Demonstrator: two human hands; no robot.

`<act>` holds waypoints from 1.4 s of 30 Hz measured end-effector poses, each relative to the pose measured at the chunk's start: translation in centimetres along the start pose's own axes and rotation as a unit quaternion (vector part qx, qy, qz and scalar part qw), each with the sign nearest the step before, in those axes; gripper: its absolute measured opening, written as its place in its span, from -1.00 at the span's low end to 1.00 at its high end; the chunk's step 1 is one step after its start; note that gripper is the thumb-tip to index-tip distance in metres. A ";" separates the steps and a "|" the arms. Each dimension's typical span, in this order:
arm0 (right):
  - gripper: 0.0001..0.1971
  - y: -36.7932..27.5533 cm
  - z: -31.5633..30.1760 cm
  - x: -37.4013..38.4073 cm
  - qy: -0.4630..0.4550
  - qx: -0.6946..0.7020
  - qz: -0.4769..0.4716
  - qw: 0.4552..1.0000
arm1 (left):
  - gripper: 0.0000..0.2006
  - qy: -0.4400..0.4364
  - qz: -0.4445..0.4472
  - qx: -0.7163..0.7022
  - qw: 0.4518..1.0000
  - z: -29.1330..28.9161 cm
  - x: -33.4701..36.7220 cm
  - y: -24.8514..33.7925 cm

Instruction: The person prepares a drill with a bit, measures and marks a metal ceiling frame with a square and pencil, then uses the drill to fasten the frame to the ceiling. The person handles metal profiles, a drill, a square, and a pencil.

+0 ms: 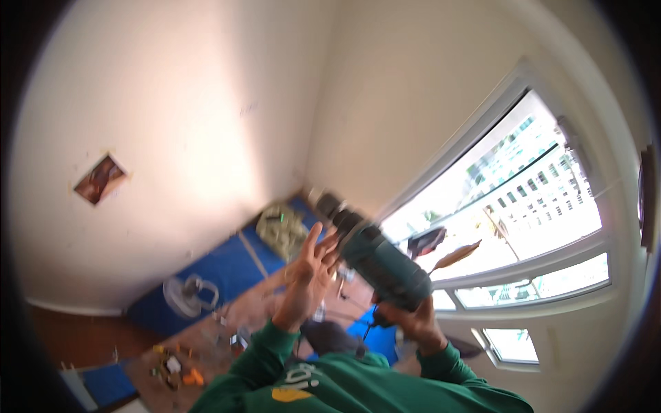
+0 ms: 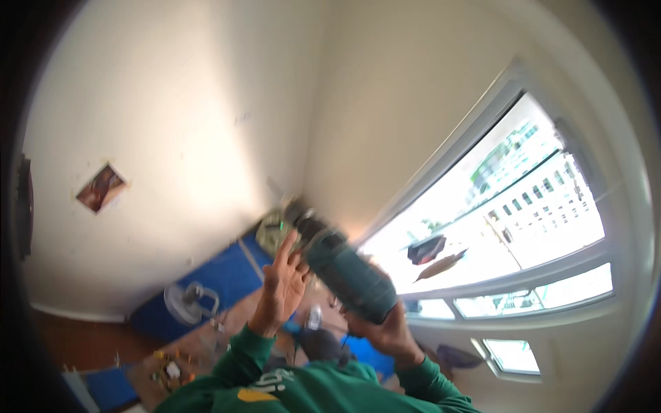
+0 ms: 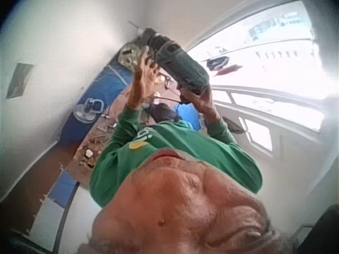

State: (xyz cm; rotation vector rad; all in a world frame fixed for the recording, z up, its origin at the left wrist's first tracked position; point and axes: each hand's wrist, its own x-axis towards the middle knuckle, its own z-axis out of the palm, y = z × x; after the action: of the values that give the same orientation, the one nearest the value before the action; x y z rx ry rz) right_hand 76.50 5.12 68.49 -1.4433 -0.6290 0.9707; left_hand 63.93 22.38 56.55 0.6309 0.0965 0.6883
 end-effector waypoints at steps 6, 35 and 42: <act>0.00 -0.6 0.3 2.4 -0.077 -0.210 -0.207 0.952 | -0.23 0.095 0.051 -0.056 0.993 8.7 6.3 4.2; -0.72 -23.0 0.0 -0.2 0.395 0.028 -0.660 0.639 | 0.20 -0.614 0.200 0.298 0.703 44.5 14.6 18.0; -0.73 -31.6 1.6 6.1 0.224 0.206 -0.731 0.611 | 0.13 -0.531 0.295 0.382 0.697 49.4 19.3 22.0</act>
State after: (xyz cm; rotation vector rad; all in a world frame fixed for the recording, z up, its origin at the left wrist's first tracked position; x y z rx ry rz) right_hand 83.48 15.15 98.28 -0.3187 -0.8394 -0.5603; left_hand 80.52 22.18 111.47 1.8506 -1.0071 0.7854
